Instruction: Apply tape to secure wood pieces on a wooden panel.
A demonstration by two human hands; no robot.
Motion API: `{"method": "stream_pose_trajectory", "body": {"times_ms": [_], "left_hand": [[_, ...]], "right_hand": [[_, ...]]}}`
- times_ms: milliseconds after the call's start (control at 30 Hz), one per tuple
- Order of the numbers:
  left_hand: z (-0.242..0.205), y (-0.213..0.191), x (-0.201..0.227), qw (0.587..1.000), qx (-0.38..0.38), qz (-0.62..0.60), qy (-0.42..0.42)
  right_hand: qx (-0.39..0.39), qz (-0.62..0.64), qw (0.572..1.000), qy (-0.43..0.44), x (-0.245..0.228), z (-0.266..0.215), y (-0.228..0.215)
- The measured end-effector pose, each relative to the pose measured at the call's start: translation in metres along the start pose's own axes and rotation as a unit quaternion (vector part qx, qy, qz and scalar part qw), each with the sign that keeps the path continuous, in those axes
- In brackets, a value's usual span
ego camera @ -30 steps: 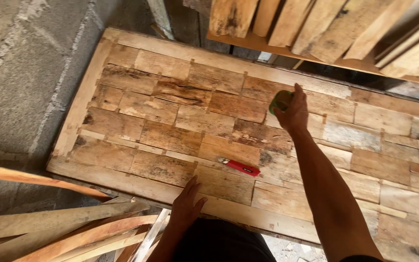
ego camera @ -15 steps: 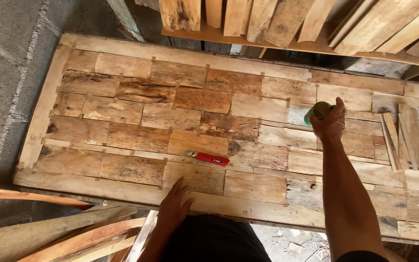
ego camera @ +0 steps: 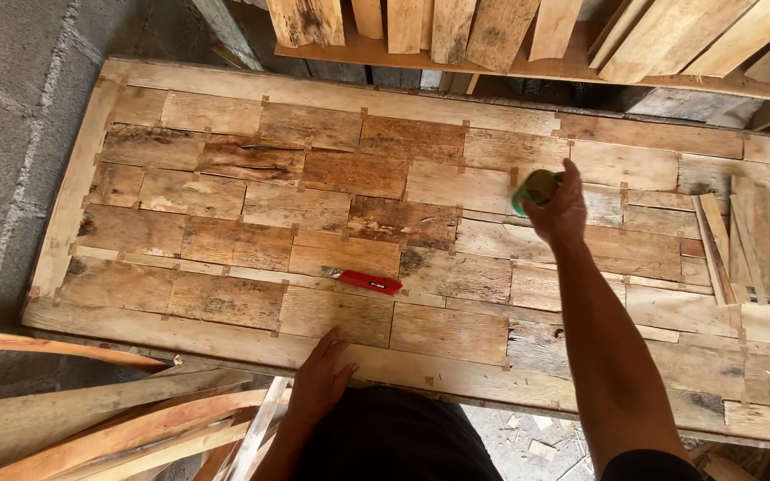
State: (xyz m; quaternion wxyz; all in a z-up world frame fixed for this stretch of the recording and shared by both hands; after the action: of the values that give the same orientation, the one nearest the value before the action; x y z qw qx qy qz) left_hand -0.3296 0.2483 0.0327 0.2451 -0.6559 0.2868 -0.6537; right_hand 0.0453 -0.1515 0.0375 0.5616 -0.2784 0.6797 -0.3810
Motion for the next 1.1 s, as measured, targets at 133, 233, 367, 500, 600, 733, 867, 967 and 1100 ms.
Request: {"method": "stream_pose_trajectory", "body": {"times_ms": [133,233,367,500,600,733,867,967,1100], "left_hand": [[-0.001,0.004,0.004,1.0,0.001,0.01,-0.006],[-0.009,0.006,0.0,0.999,0.003,0.006,-0.043],[-0.019,0.003,-0.003,0.998,0.023,-0.001,-0.063],[-0.027,-0.007,0.006,0.988,0.009,-0.038,-0.148],[-0.038,0.001,-0.003,0.995,0.064,-0.01,-0.069],[-0.039,0.001,-0.001,0.993,0.056,-0.033,-0.101],[-0.039,0.003,0.002,0.996,0.061,-0.007,-0.057],[-0.037,0.003,0.002,0.996,0.062,-0.008,-0.055],[-0.037,0.007,0.001,0.996,0.068,-0.005,-0.05]], "right_hand": [[-0.021,0.014,0.999,-0.047,-0.044,-0.006,0.021],[-0.043,0.013,0.995,-0.089,-0.072,-0.011,0.033],[-0.056,0.002,0.99,-0.126,-0.096,-0.012,0.045],[-0.065,-0.006,0.99,-0.128,-0.104,-0.011,0.052],[-0.07,-0.014,0.99,-0.124,-0.106,-0.013,0.053],[-0.079,-0.028,0.99,-0.113,-0.107,-0.012,0.055],[-0.089,-0.05,0.989,-0.106,-0.104,-0.012,0.057],[-0.098,-0.057,0.988,-0.103,-0.104,-0.01,0.056],[-0.055,-0.088,0.986,-0.127,-0.105,-0.016,0.049]]}}
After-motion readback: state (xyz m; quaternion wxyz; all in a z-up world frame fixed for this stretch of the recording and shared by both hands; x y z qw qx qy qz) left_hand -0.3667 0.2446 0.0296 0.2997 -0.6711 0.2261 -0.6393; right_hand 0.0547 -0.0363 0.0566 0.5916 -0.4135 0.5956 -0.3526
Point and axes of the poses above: each hand's wrist, its own z-axis towards the middle knuckle, its own y-axis out of the palm, x = y × z, the point moved 6 cm from there along z, towards the middle knuckle, and after that the axes turned 10 degrees about y, right-handed, at the moved point
